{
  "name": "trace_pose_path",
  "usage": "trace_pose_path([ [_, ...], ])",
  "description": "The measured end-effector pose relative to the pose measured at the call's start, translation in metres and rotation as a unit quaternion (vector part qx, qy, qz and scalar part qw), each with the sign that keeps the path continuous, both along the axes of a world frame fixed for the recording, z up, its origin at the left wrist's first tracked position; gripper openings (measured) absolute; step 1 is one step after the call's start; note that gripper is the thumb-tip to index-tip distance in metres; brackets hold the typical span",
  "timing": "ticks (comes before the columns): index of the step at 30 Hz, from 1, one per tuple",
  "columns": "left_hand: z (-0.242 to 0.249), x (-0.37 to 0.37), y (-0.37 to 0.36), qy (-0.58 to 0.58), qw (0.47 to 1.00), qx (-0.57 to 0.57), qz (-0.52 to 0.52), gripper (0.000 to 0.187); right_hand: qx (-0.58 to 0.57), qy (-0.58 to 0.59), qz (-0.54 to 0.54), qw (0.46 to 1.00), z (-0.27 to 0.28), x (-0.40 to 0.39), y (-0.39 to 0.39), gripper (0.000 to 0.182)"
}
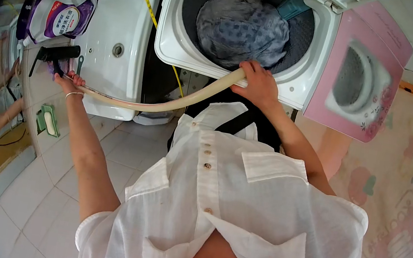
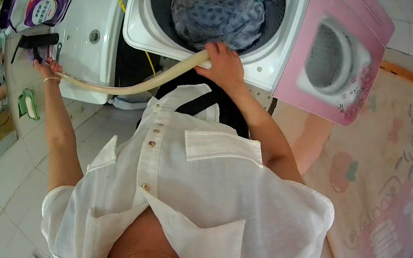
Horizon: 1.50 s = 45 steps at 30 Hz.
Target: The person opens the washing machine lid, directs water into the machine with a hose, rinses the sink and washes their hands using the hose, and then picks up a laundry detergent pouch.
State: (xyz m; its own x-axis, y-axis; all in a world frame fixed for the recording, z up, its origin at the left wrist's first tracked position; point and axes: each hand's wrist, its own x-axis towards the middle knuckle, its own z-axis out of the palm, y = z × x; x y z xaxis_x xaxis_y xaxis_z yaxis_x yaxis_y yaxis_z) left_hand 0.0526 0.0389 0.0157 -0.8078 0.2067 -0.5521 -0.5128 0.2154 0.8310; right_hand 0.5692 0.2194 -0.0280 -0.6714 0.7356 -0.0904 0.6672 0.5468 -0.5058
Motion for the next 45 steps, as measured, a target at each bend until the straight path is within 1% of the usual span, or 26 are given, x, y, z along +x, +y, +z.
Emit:
trace_pose_path([
  [2, -0.002, -0.001, 0.0, 0.002, 1.0, -0.002, 0.005, 0.065, -0.045, -0.044, -0.001, 0.998, 0.003, -0.002, 0.001, 0.058],
  [3, -0.004, -0.005, -0.002, -0.003, 1.0, 0.001, 0.002, 0.065, -0.044, -0.044, -0.001, 0.998, 0.002, -0.002, 0.001, 0.058],
  [5, -0.006, -0.007, -0.003, -0.007, 1.0, 0.003, 0.0, 0.065, 0.024, 0.011, -0.007, 1.0, -0.002, -0.001, -0.001, 0.058],
  [6, -0.006, -0.007, -0.003, -0.008, 1.0, 0.003, 0.0, 0.065, 0.024, 0.012, -0.007, 1.0, -0.001, -0.001, -0.001, 0.058],
  [8, -0.007, -0.008, -0.003, -0.007, 1.0, 0.004, 0.001, 0.065, -0.04, -0.024, -0.003, 0.999, 0.002, -0.003, 0.001, 0.056],
  [9, -0.008, -0.009, -0.004, -0.007, 1.0, 0.005, 0.002, 0.064, -0.039, -0.023, -0.001, 0.999, 0.002, -0.003, 0.001, 0.056],
  [11, -0.008, -0.01, -0.005, -0.006, 1.0, 0.007, 0.005, 0.064, 0.021, 0.023, -0.008, 0.999, 0.001, -0.003, -0.001, 0.055],
  [13, -0.009, -0.009, -0.005, -0.007, 1.0, 0.001, 0.004, 0.067, 0.009, 0.018, -0.004, 1.0, -0.001, -0.002, 0.0, 0.054],
  [17, -0.01, -0.013, -0.008, -0.013, 1.0, 0.009, -0.008, 0.066, -0.017, 0.013, 0.006, 1.0, -0.002, -0.001, -0.001, 0.052],
  [21, -0.004, -0.002, -0.003, 0.005, 1.0, -0.002, 0.007, 0.066, -0.001, 0.032, 0.012, 0.999, -0.002, -0.001, -0.001, 0.054],
  [23, -0.004, -0.001, -0.003, 0.016, 1.0, -0.007, 0.01, 0.066, -0.076, -0.001, 0.015, 0.997, 0.005, -0.002, 0.0, 0.054],
  [24, -0.006, -0.004, -0.005, 0.017, 1.0, -0.004, 0.004, 0.065, -0.074, -0.001, 0.015, 0.997, 0.004, -0.001, -0.001, 0.054],
  [26, -0.006, -0.004, -0.005, 0.019, 1.0, 0.002, -0.003, 0.065, -0.015, 0.038, 0.032, 0.999, -0.002, 0.001, -0.002, 0.057],
  [29, -0.005, 0.0, -0.005, 0.034, 0.999, -0.003, -0.003, 0.065, 0.022, 0.055, 0.045, 0.997, -0.006, 0.003, -0.002, 0.059],
  [33, -0.004, -0.001, -0.005, 0.023, 1.0, 0.003, -0.003, 0.064, 0.027, 0.065, 0.049, 0.996, -0.007, 0.002, -0.002, 0.061],
  [35, -0.005, -0.002, -0.006, 0.019, 1.0, 0.005, -0.005, 0.064, 0.051, 0.072, 0.044, 0.995, -0.004, 0.002, -0.002, 0.061],
  [36, -0.006, -0.004, -0.007, 0.017, 1.0, 0.009, -0.008, 0.063, 0.052, 0.072, 0.044, 0.995, -0.004, 0.002, -0.002, 0.061],
  [38, -0.007, -0.004, -0.007, 0.015, 1.0, 0.014, -0.011, 0.063, 0.015, 0.055, 0.039, 0.998, -0.005, 0.002, -0.002, 0.061],
  [45, -0.01, -0.007, -0.01, 0.014, 1.0, 0.016, -0.013, 0.063, 0.021, 0.055, 0.03, 0.998, -0.004, 0.0, -0.003, 0.059],
])
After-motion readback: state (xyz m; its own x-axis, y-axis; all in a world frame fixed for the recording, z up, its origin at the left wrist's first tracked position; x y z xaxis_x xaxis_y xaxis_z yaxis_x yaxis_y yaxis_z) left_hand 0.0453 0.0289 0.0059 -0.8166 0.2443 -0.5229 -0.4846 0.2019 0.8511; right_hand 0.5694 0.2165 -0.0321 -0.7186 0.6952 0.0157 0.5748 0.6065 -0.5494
